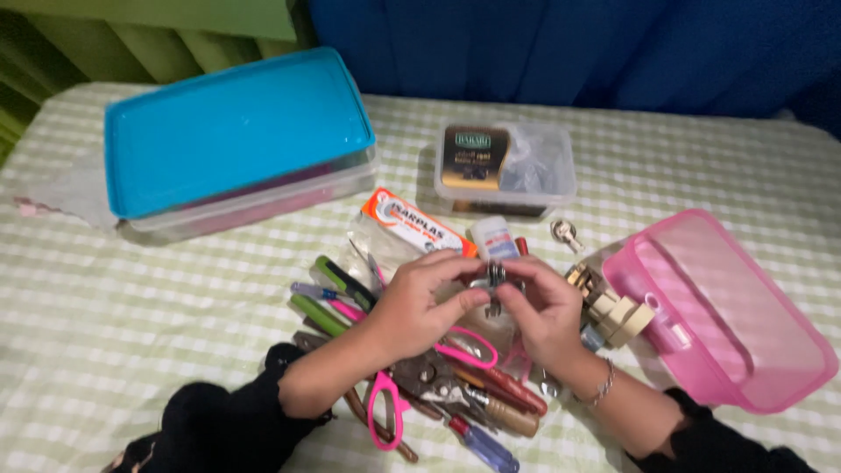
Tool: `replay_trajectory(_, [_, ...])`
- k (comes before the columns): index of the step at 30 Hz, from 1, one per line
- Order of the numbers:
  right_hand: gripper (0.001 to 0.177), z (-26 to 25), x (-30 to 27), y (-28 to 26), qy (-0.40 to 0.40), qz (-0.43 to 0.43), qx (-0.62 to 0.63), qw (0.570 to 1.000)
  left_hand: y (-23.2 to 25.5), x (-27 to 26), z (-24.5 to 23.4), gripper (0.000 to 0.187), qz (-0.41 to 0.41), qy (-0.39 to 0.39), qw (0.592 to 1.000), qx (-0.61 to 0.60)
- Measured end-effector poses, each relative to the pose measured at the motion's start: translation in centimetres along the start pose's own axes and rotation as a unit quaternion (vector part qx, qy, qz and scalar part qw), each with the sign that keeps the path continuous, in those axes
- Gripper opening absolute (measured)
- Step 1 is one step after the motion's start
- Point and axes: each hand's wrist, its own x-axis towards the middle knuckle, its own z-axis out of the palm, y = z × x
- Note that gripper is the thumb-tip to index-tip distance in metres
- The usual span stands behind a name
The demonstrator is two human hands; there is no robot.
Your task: Organizing and inspecting various hardware items including brackets, screws, and tools on a table.
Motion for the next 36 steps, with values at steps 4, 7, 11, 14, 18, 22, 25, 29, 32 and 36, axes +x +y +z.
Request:
replay_trajectory(4, [0.029,0.1,0.1,0.0,-0.004,-0.036,-0.009,0.999,-0.1,0.1,-0.2,0.034,-0.022,-0.013,1.0,0.002])
replay_trajectory(7, [0.029,-0.1,-0.1,0.3,-0.012,-0.053,-0.014,0.998,-0.4,0.1,-0.2,0.035,-0.019,-0.022,0.999,-0.04])
replay_trajectory(11, [0.029,-0.3,-0.3,0.5,0.008,-0.018,-0.011,1.0,-0.4,0.1,0.0,0.034,-0.042,-0.027,0.998,-0.024])
replay_trajectory(14, [0.027,-0.2,-0.1,0.5,0.018,-0.011,-0.013,1.0,-0.6,0.1,0.0,0.031,-0.037,-0.027,0.999,-0.029])
replay_trajectory(18, [0.03,0.2,-0.4,0.9,0.037,-0.044,-0.066,0.996,-0.2,0.0,0.1,0.029,-0.02,-0.005,1.0,0.004])
replay_trajectory(22, [0.029,0.4,0.0,0.4,0.025,-0.042,-0.032,0.998,0.9,0.1,0.2,0.028,-0.022,0.018,0.999,0.038])
replay_trajectory(25, [0.028,0.0,0.0,0.6,0.001,-0.03,-0.019,0.999,1.1,0.0,0.3,0.025,-0.018,0.024,0.999,0.043])
replay_trajectory(29, [0.029,-0.2,-0.3,1.2,0.003,-0.007,-0.008,1.0,0.9,0.1,0.2,0.025,-0.009,0.028,0.999,0.043])
replay_trajectory(32, [0.028,-0.4,-0.6,1.3,0.011,0.016,0.007,1.0,1.1,0.2,0.1,0.025,-0.02,0.02,0.999,0.026])
replay_trajectory(36, [0.027,0.0,-0.5,0.7,0.017,-0.017,-0.042,0.999,0.8,0.1,0.0,0.027,-0.031,0.0,0.999,0.01])
